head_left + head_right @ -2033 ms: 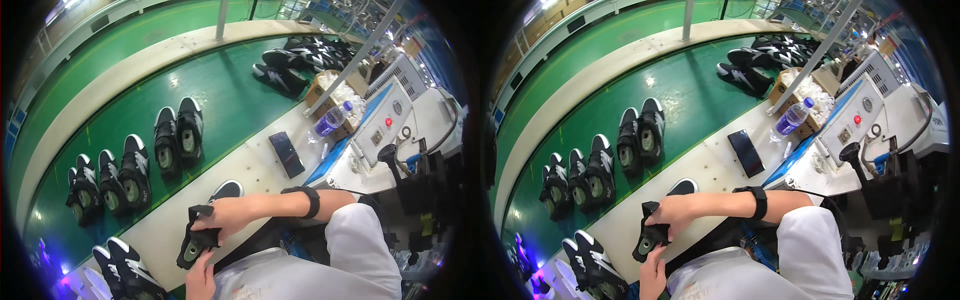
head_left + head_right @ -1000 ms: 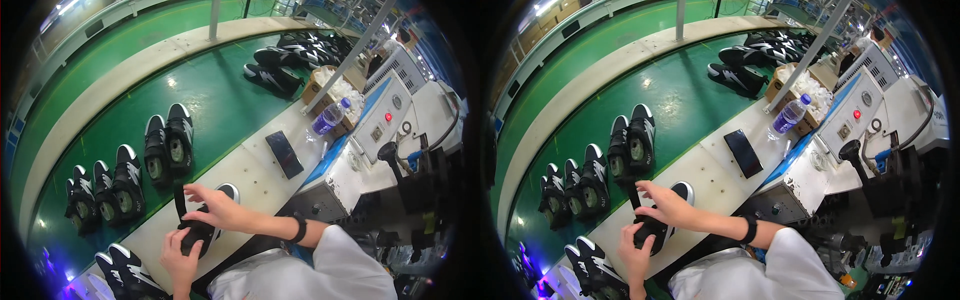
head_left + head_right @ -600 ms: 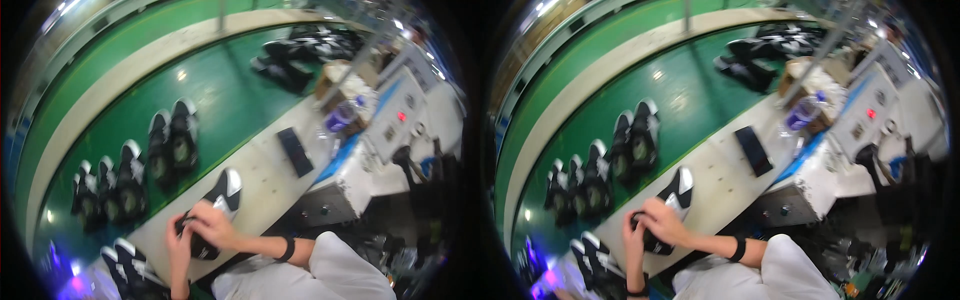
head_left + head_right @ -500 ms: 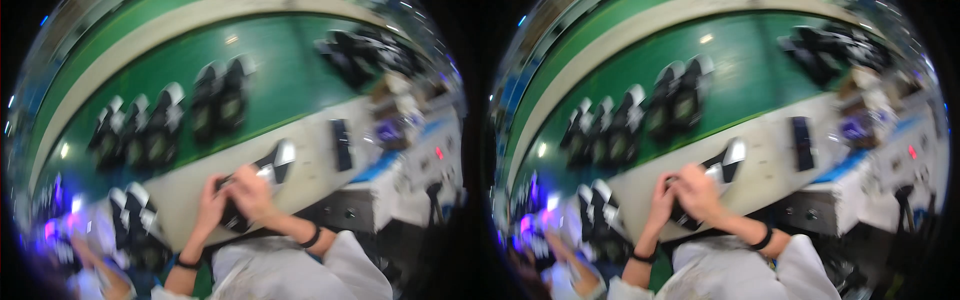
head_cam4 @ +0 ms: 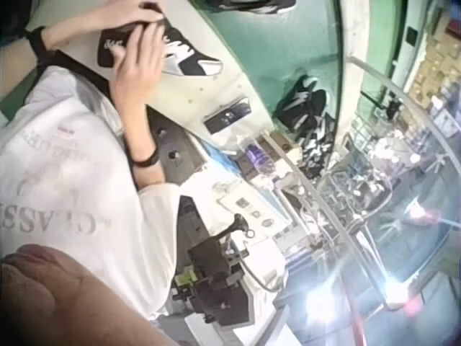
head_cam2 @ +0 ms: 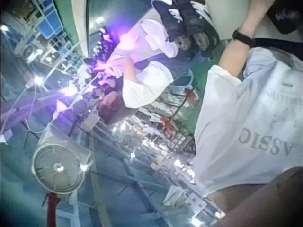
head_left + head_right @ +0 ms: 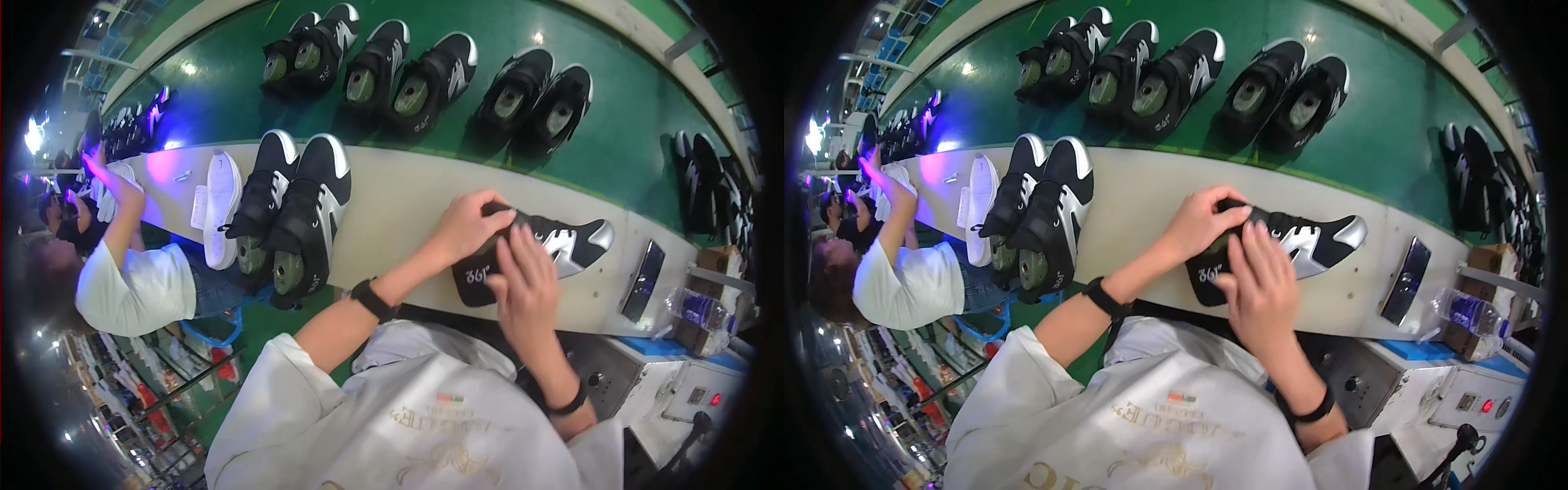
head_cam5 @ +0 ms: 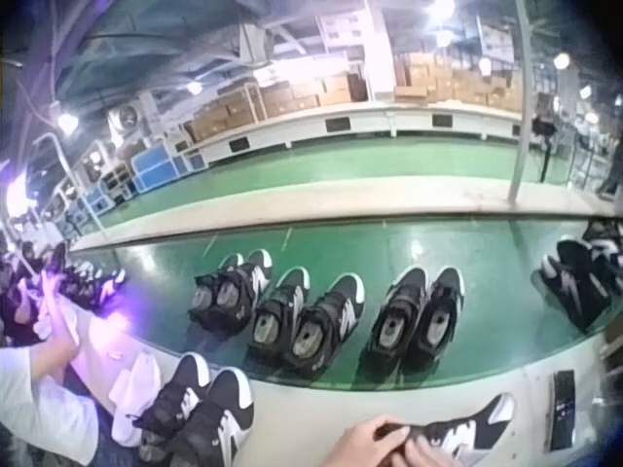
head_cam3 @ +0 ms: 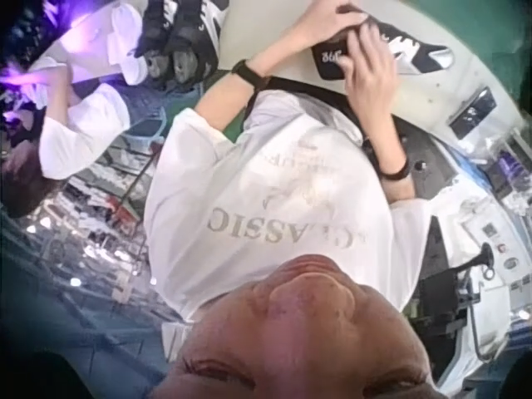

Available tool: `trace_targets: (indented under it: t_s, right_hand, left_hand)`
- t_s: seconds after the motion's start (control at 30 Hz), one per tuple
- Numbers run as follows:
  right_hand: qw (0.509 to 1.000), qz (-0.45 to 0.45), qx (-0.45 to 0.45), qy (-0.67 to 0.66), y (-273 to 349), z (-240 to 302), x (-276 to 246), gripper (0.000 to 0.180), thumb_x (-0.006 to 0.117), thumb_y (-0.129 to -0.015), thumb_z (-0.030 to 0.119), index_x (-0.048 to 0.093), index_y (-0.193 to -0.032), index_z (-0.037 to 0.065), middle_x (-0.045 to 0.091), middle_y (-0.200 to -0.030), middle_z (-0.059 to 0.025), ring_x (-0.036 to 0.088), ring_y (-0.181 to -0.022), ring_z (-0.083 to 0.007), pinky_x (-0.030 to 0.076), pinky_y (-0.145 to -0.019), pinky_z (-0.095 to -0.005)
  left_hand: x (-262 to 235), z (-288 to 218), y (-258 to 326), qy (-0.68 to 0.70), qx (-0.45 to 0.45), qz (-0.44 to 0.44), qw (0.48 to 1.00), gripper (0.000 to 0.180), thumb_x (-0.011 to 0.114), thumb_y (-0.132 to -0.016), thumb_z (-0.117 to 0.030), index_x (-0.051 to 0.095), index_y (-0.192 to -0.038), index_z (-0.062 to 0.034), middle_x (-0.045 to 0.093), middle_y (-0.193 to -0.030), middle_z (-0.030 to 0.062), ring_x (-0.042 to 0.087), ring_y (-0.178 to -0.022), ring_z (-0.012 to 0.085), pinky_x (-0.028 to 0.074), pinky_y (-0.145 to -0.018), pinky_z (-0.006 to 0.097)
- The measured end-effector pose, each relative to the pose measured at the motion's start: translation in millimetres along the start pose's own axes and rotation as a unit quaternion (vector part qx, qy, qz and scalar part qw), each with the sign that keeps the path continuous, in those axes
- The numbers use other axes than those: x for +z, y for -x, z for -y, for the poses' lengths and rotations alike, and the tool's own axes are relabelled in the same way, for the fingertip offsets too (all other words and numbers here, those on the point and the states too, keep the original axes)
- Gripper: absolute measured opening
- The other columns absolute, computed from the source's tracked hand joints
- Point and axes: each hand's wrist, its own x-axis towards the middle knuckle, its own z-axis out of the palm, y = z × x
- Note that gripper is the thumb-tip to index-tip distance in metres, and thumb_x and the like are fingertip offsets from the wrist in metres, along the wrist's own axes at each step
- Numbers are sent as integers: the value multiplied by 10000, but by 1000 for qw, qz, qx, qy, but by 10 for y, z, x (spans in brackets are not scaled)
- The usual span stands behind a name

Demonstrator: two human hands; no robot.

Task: Inspecting and preparing sneakers on a conveyor belt in a shoe factory.

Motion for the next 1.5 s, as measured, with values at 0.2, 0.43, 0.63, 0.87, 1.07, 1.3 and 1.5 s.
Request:
trace_targets:
  t_s: [0.2, 0.43, 0.63, 0.87, 1.07, 1.3, 1.5]
  right_hand:
    - [935, -68, 276, -213, 661, 224, -406, 487, 552, -970, 237, 521, -1368, -42, 542, -1397, -207, 441, -1373, -349, 366, -1094, -395]
    - [843, -55, 433, -313, 599, 299, -291, 1041, 739, -806, 40, 14, -1551, -1, 529, -1274, -210, 536, -1139, -252, 409, -1025, -330]
    - [857, -35, 423, -291, 488, 323, -269, 973, 738, -829, 96, 74, -1535, 3, 627, -1123, -221, 650, -961, -261, 511, -870, -340]
    - [917, 55, 323, -228, 453, 457, -137, 995, 749, -814, 172, 80, -1521, -32, 585, -1211, -281, 651, -1054, -333, 515, -878, -372]
    - [928, 126, 231, -263, -46, 820, 276, 983, 741, -837, 313, 130, -1500, -77, 245, -1454, -421, 300, -1347, -578, 391, -1074, -507]
    - [901, 199, 184, -340, -942, 89, -182, 545, 664, -913, 312, 532, -1305, -43, 549, -1305, -253, 569, -1179, -406, 478, -971, -430]
    - [897, -227, 366, -100, -1373, -2602, -853, 577, 688, -871, 430, 622, -1246, -3, 682, -1175, -176, 649, -1069, -256, 508, -892, -377]
  left_hand:
    - [55, -632, 717, -115, 55, -63, 990, 349, 653, -911, -240, 606, -1213, -72, 706, -933, 172, 703, -790, 331, 546, -687, 388]
    - [-1129, -806, 1415, -375, 214, -276, 858, 267, 647, -845, 24, 657, -1111, -1, 691, -1070, 129, 660, -962, 268, 510, -872, 358]
    - [-1618, -461, 1623, -520, 34, -231, 821, 461, 660, -856, -59, 553, -1305, -46, 521, -1360, 140, 485, -1259, 338, 361, -1080, 416]
    - [-1553, -421, 1595, -505, 39, -269, 819, 387, 634, -814, -4, 644, -1196, -68, 536, -1280, 135, 508, -1202, 334, 381, -1052, 436]
    - [-1440, -380, 1520, -577, 93, -270, 766, 354, 629, -845, -15, 650, -1192, -77, 504, -1405, 179, 384, -1373, 412, 284, -1138, 526]
    - [-771, -606, 1424, -434, 11, -194, 879, 564, 702, -823, -108, 523, -1353, -36, 370, -1493, 204, 397, -1361, 409, 331, -1117, 473]
    - [-845, -522, 1425, -432, 32, -197, 880, 422, 649, -849, -21, 582, -1266, -15, 405, -1458, 206, 440, -1317, 404, 380, -1073, 460]
